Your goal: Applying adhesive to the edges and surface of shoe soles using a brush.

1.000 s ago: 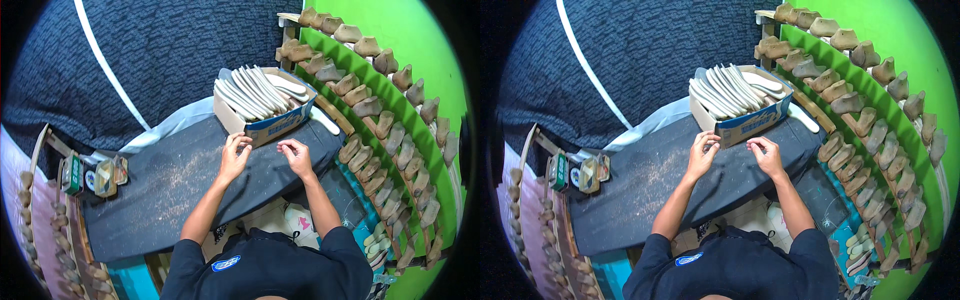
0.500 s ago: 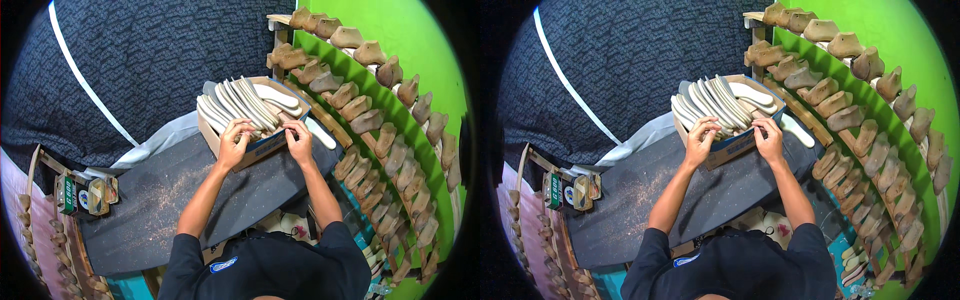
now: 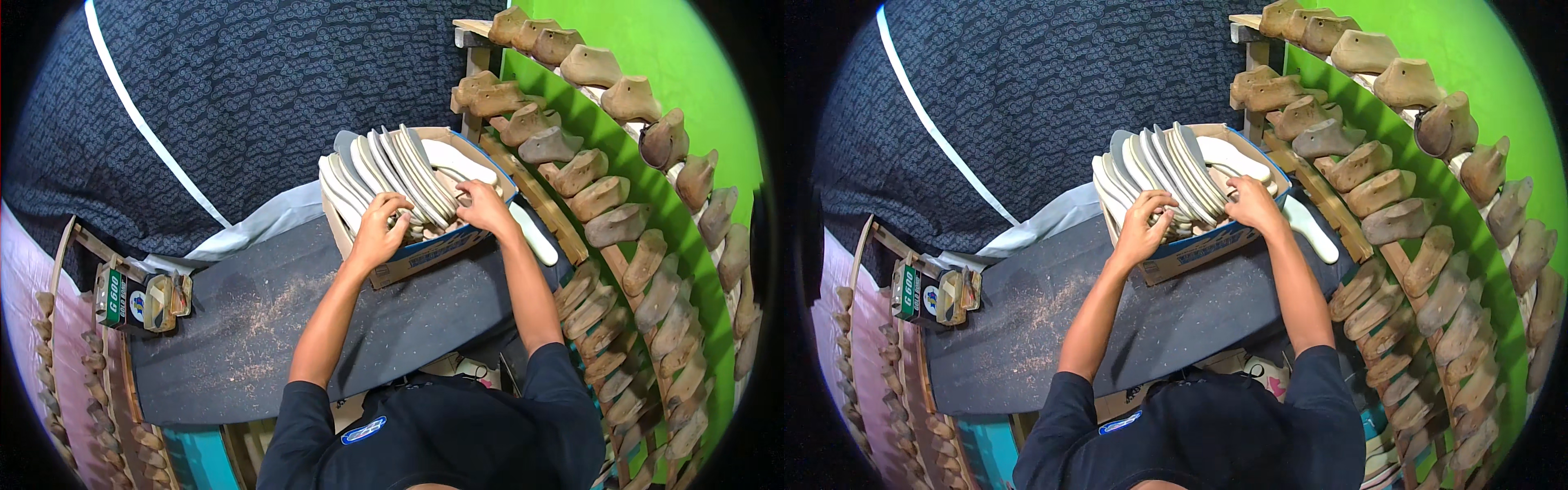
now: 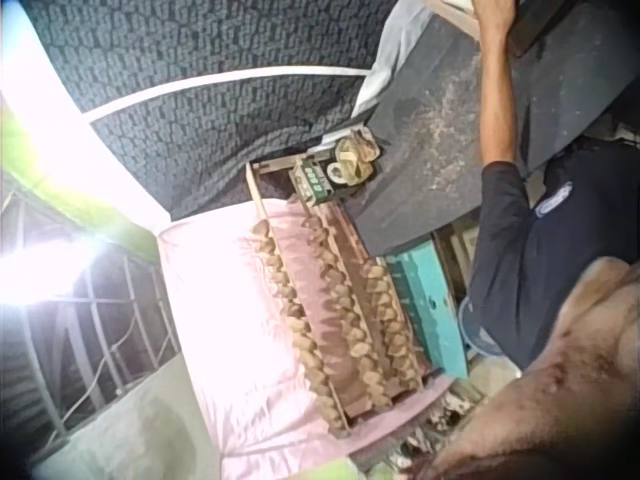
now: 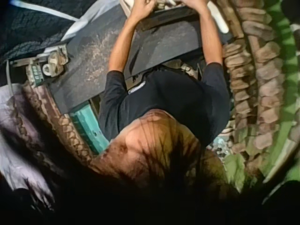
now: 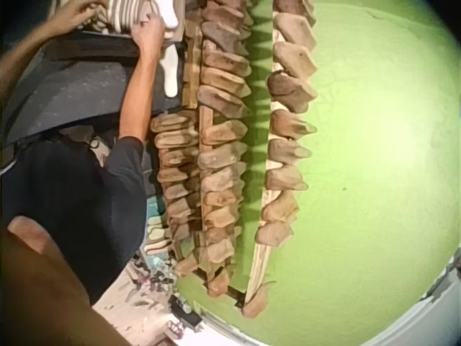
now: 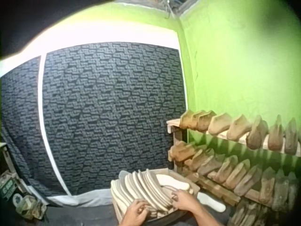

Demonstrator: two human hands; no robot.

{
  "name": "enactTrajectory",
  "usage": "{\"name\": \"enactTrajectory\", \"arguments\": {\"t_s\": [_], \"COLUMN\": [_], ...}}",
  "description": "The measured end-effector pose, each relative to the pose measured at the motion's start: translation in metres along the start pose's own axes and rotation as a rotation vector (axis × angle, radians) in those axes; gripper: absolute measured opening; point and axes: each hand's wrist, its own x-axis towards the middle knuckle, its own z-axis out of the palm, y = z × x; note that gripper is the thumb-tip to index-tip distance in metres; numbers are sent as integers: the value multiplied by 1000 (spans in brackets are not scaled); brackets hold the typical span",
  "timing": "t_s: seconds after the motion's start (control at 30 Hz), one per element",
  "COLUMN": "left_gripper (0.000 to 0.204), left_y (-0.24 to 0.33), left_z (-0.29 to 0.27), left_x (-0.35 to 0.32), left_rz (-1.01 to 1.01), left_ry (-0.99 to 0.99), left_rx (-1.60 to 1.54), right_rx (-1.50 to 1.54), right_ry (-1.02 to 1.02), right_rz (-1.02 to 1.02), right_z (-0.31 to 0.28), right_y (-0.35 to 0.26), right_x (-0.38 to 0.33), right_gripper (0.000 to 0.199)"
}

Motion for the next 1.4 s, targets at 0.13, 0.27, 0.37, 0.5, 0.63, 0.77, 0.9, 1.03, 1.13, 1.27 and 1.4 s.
{"name": "enactTrajectory", "arguments": {"t_s": [0.13, 0.27, 0.37, 0.5, 0.63, 0.77, 0.9, 1.03, 1.13, 1.27, 1.4], "left_gripper": [18, 18, 19, 18, 21, 44, 53, 73, 62, 56, 43], "left_y": [4, 11, 12, 15, 17, 22, 18, 15, 5, 23, 32], "left_z": [1, 1, 1, 1, -2, -2, -5, -7, -5, -6, -38], "left_x": [0, -2, -5, -4, -2, -1, -5, -14, -25, -24, -43], "left_rz": [-14, -68, -91, -111, -153, -173, -287, -94, -196, -38, -67], "left_ry": [-7, 15, 28, 37, -4, 24, -85, -57, 79, 505, 690], "left_rx": [-67, -130, -144, -141, -140, -309, -294, -217, -545, -845, -912], "right_rx": [-44, -6, -31, 67, 194, 374, 531, 657, 888, 1088, 1139], "right_ry": [-62, -76, 156, 359, 485, 448, 365, 139, -3, -158, -412], "right_rz": [110, 166, 120, 51, 5, -116, -210, -206, -117, -89, -29], "right_z": [2, 6, 11, 10, 11, 6, 0, -7, -1, 18, 40], "right_y": [3, 8, 2, -1, 0, -2, -3, -29, -57, -80, -110], "right_x": [2, 0, -6, -12, -16, -25, -33, -49, -58, -72, -84], "right_gripper": [37, 28, 30, 26, 26, 23, 23, 26, 34, 44, 46]}}
